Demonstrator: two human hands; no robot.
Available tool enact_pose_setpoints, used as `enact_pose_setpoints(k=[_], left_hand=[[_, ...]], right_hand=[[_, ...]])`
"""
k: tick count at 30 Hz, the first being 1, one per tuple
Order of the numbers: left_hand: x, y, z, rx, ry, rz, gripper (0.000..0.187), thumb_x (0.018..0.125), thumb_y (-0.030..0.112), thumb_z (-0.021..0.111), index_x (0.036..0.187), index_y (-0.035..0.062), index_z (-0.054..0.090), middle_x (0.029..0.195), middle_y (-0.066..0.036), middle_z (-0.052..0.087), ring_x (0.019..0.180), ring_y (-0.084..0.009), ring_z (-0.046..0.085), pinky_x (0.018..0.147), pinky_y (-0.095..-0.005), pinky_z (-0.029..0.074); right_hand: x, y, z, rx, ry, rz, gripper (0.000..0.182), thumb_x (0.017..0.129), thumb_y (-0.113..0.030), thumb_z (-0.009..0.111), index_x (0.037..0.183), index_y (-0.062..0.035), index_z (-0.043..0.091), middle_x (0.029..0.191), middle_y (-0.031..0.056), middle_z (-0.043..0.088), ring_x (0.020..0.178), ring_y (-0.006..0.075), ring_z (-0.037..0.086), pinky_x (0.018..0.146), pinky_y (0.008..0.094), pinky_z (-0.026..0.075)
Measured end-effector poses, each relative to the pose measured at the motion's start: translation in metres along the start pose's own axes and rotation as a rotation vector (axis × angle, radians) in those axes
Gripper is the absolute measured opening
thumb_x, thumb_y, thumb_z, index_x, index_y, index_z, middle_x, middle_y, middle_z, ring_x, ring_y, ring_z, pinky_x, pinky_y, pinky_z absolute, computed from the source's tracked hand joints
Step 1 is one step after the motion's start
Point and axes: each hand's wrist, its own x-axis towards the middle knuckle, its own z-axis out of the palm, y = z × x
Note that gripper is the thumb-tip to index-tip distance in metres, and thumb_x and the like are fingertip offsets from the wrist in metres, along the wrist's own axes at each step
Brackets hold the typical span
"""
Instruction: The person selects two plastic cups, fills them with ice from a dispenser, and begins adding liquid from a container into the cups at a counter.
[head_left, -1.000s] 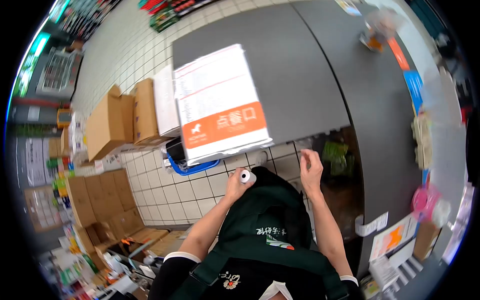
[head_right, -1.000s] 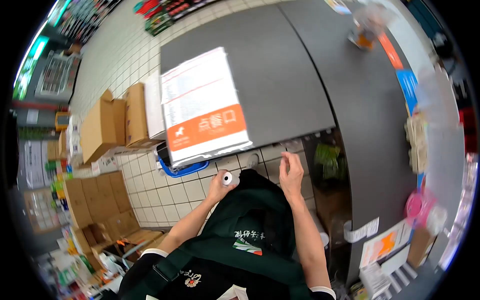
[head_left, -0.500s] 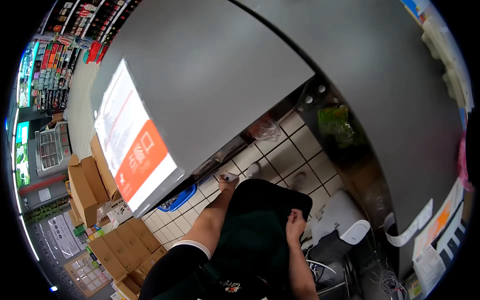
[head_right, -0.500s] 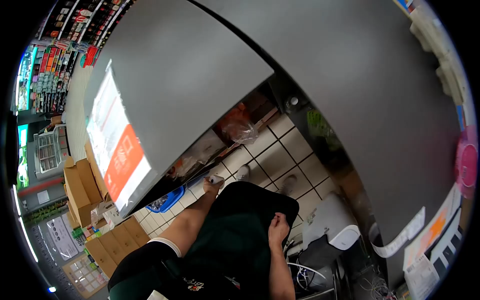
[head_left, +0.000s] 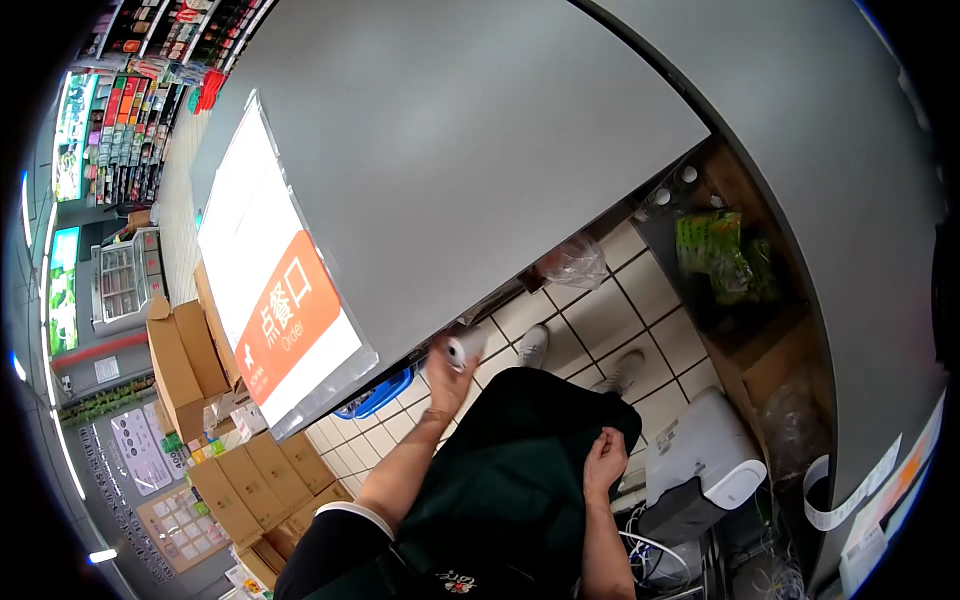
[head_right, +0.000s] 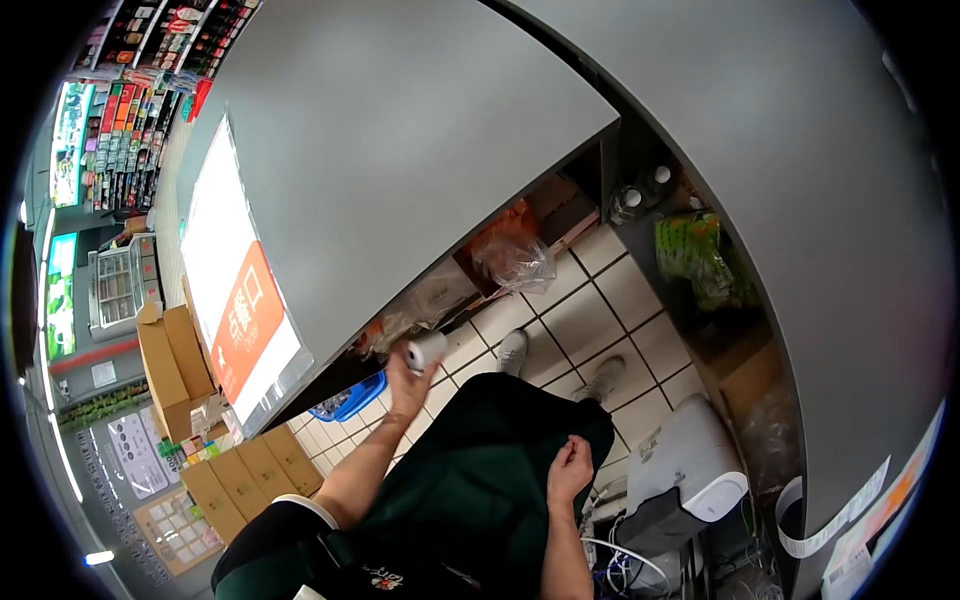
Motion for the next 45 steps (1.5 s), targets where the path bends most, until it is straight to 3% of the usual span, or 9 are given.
enact_pose_setpoints(k=[2, 9, 11, 18, 20, 31, 39, 43, 45], left_hand=[[0.032, 0.037, -0.023, 0.101, 0.09, -0.007, 0.06, 0.066, 0.013, 0.081, 0.113, -0.0029, 0.048, 0.1, -0.018, 0.057, 0.09, -0.0261, 0.055, 0.081, -0.0363, 0.046], [0.112, -0.039, -0.018, 0.283, 0.032, -0.037, 0.058, 0.068, 0.015, 0.079, 0.114, -0.0023, 0.048, 0.102, -0.018, 0.057, 0.093, -0.0279, 0.054, 0.083, -0.0371, 0.045], [0.118, -0.043, -0.021, 0.313, 0.029, -0.05, 0.057, 0.069, 0.015, 0.078, 0.114, -0.0021, 0.048, 0.103, -0.019, 0.057, 0.094, -0.0285, 0.054, 0.083, -0.0374, 0.045], [0.122, -0.056, -0.049, 0.366, 0.025, -0.08, 0.055, 0.071, 0.017, 0.076, 0.115, -0.0014, 0.049, 0.106, -0.019, 0.056, 0.097, -0.0305, 0.053, 0.085, -0.0384, 0.044], [0.12, -0.058, -0.053, 0.374, 0.019, -0.081, 0.054, 0.072, 0.017, 0.075, 0.116, -0.0012, 0.049, 0.107, -0.019, 0.056, 0.098, -0.0311, 0.053, 0.086, -0.0387, 0.044], [0.119, -0.071, -0.082, 0.415, -0.004, -0.093, 0.051, 0.075, 0.02, 0.071, 0.117, -0.0002, 0.05, 0.112, -0.02, 0.055, 0.104, -0.0343, 0.051, 0.089, -0.0402, 0.043], [0.116, -0.074, -0.073, 0.432, -0.023, -0.113, 0.049, 0.078, 0.022, 0.068, 0.119, 0.0006, 0.051, 0.115, -0.021, 0.055, 0.108, -0.0366, 0.05, 0.091, -0.0413, 0.042], [0.108, -0.067, -0.067, 0.459, -0.088, -0.111, 0.048, 0.079, 0.023, 0.067, 0.119, 0.001, 0.051, 0.117, -0.022, 0.055, 0.109, -0.0377, 0.049, 0.093, -0.0419, 0.042], [0.103, -0.056, -0.058, 0.475, -0.139, -0.107, 0.048, 0.08, 0.023, 0.066, 0.12, 0.0012, 0.051, 0.118, -0.022, 0.054, 0.11, -0.0383, 0.049, 0.093, -0.0421, 0.041]], right_hand=[[-0.003, -0.001, 0.001, -0.018, 0.008, -0.013, 0.008, 0.084, -0.003, 0.055, 0.089, -0.0013, 0.061, 0.066, 0.0086, 0.058, 0.05, 0.0153, 0.052, 0.05, 0.029, 0.043], [-0.002, -0.006, -0.004, -0.071, 0.009, -0.011, 0.008, 0.082, -0.004, 0.056, 0.088, -0.003, 0.061, 0.069, 0.011, 0.059, 0.052, 0.0204, 0.056, 0.051, 0.0315, 0.045], [0.001, -0.008, -0.006, -0.054, -0.009, 0.03, 0.009, 0.081, -0.006, 0.055, 0.088, -0.0045, 0.061, 0.078, 0.0125, 0.061, 0.06, 0.0293, 0.059, 0.057, 0.0379, 0.047], [0.001, -0.003, -0.003, -0.073, 0.033, -0.018, 0.009, 0.081, -0.004, 0.056, 0.088, -0.004, 0.062, 0.07, 0.0115, 0.059, 0.052, 0.0221, 0.056, 0.051, 0.0325, 0.045], [-0.002, -0.006, -0.005, -0.077, -0.024, 0.049, 0.009, 0.082, -0.008, 0.055, 0.089, -0.0059, 0.06, 0.078, 0.0124, 0.061, 0.061, 0.0302, 0.059, 0.056, 0.0375, 0.048], [-0.005, -0.005, -0.006, -0.083, 0.052, -0.019, 0.008, 0.081, -0.005, 0.057, 0.087, -0.0042, 0.062, 0.073, 0.0118, 0.059, 0.053, 0.0234, 0.057, 0.051, 0.0325, 0.046], [0.004, -0.001, -0.01, -0.09, -0.007, -0.015, 0.008, 0.078, -0.007, 0.057, 0.085, -0.0054, 0.062, 0.078, 0.0127, 0.061, 0.062, 0.0308, 0.061, 0.057, 0.0376, 0.049], [0.012, 0.008, -0.02, 0.016, -0.01, 0.003, 0.01, 0.076, 0.0, 0.057, 0.085, -0.0018, 0.061, 0.069, 0.0148, 0.059, 0.055, 0.0264, 0.058, 0.054, 0.0344, 0.047], [0.014, 0.025, -0.025, 0.152, -0.065, 0.082, 0.012, 0.083, 0.004, 0.052, 0.091, -0.0009, 0.059, 0.07, 0.0084, 0.058, 0.055, 0.0154, 0.056, 0.052, 0.0282, 0.047]])
